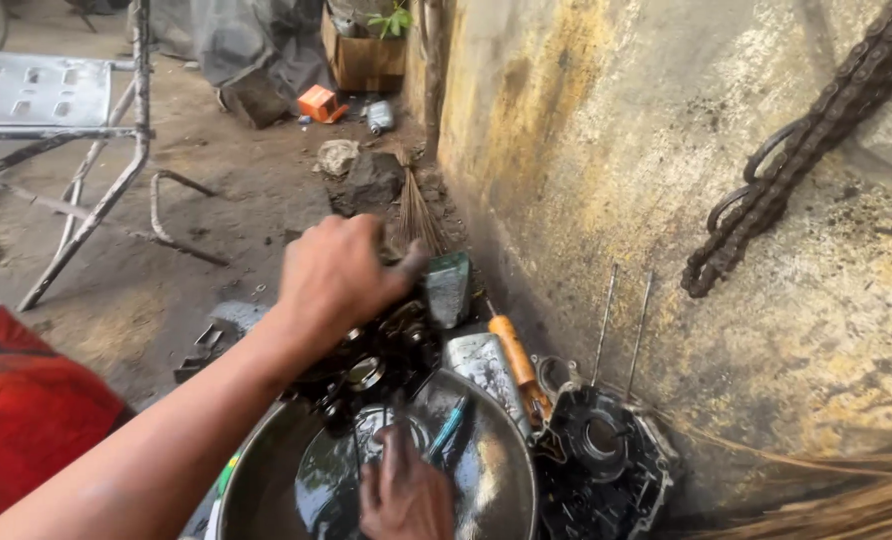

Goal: The recorder cleans motorcycle engine crankcase components using a brush and solvent in a metal basin.

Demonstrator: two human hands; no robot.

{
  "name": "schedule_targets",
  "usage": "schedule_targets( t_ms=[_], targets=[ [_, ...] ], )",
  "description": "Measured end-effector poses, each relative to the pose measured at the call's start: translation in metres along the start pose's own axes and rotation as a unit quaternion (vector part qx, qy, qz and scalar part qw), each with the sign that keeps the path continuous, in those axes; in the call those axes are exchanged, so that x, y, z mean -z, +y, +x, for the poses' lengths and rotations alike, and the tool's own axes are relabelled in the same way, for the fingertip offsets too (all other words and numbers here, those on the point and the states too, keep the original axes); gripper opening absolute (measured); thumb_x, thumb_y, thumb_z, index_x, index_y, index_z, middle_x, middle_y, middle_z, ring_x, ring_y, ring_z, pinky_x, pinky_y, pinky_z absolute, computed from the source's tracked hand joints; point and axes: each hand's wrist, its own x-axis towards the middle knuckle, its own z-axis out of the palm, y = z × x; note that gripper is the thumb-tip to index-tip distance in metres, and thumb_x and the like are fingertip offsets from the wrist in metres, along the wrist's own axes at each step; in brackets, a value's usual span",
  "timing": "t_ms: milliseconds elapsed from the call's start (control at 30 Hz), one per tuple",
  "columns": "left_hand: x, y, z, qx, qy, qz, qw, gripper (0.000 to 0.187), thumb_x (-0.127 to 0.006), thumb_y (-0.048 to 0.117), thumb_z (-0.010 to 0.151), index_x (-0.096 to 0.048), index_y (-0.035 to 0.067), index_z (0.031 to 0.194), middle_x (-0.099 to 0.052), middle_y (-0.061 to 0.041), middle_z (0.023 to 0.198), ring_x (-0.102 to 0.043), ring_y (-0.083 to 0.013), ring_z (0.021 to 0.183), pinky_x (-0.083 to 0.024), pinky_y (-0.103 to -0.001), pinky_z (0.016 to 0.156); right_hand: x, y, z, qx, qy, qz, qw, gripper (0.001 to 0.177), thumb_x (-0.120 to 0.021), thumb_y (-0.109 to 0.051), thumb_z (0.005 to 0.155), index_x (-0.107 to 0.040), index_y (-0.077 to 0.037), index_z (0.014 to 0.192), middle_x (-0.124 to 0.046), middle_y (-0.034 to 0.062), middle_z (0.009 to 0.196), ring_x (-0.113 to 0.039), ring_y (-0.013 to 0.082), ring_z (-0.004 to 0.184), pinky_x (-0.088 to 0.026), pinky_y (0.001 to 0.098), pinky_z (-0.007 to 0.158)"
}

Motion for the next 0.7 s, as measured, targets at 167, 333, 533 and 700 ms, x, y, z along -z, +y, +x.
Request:
schedule_targets(
  t_ms=[167, 333, 533, 700],
  targets=[
    [-0.004, -0.024, 0.007, 0.025, 0.043, 0.031, 0.998, 0.065, -0.067, 0.063, 0.083, -0.074, -0.001, 0.086, -0.071, -0.028, 0.083, -0.071, -0.0445, 0.079, -0.057, -0.054, 0.074, -0.021, -0.005, 0.009, -0.004, -0.065, 0.025, 0.998, 0.043, -0.056, -0.024, 0.1, -0.045, 0.002, 0.132, -0.064, 0.0171, 0.101, -0.068, 0.023, 0.062, -0.062, 0.0331, 0.05],
    [0.0, -0.026, 0.008, 0.032, 0.035, 0.011, 0.999, 0.063, -0.067, 0.062, 0.085, -0.075, 0.0, 0.093, -0.072, -0.028, 0.086, -0.071, -0.0447, 0.083, -0.056, -0.054, 0.078, -0.029, -0.019, 0.004, 0.033, -0.117, 0.03, 0.992, 0.039, -0.062, -0.028, 0.1, -0.05, 0.0, 0.124, -0.062, 0.0171, 0.093, -0.064, 0.023, 0.065, -0.061, 0.0361, 0.06],
    [-0.004, -0.028, 0.008, 0.022, 0.065, 0.018, 0.997, 0.064, -0.069, 0.06, 0.084, -0.075, 0.0, 0.104, -0.071, -0.03, 0.096, -0.07, -0.0452, 0.091, -0.055, -0.054, 0.081, 0.007, -0.033, 0.006, 0.014, -0.092, 0.045, 0.995, 0.026, -0.061, -0.03, 0.103, -0.057, -0.006, 0.112, -0.065, 0.0097, 0.087, -0.066, 0.0203, 0.065, -0.059, 0.0359, 0.061],
    [-0.002, -0.029, 0.004, 0.034, 0.038, 0.02, 0.998, 0.063, -0.068, 0.06, 0.084, -0.075, 0.002, 0.108, -0.072, -0.03, 0.099, -0.07, -0.0446, 0.094, -0.055, -0.053, 0.086, -0.002, -0.03, 0.0, 0.021, -0.089, 0.031, 0.995, 0.029, -0.064, -0.03, 0.102, -0.056, -0.007, 0.118, -0.065, 0.0102, 0.09, -0.066, 0.0214, 0.067, -0.058, 0.0351, 0.061]
  ],
)
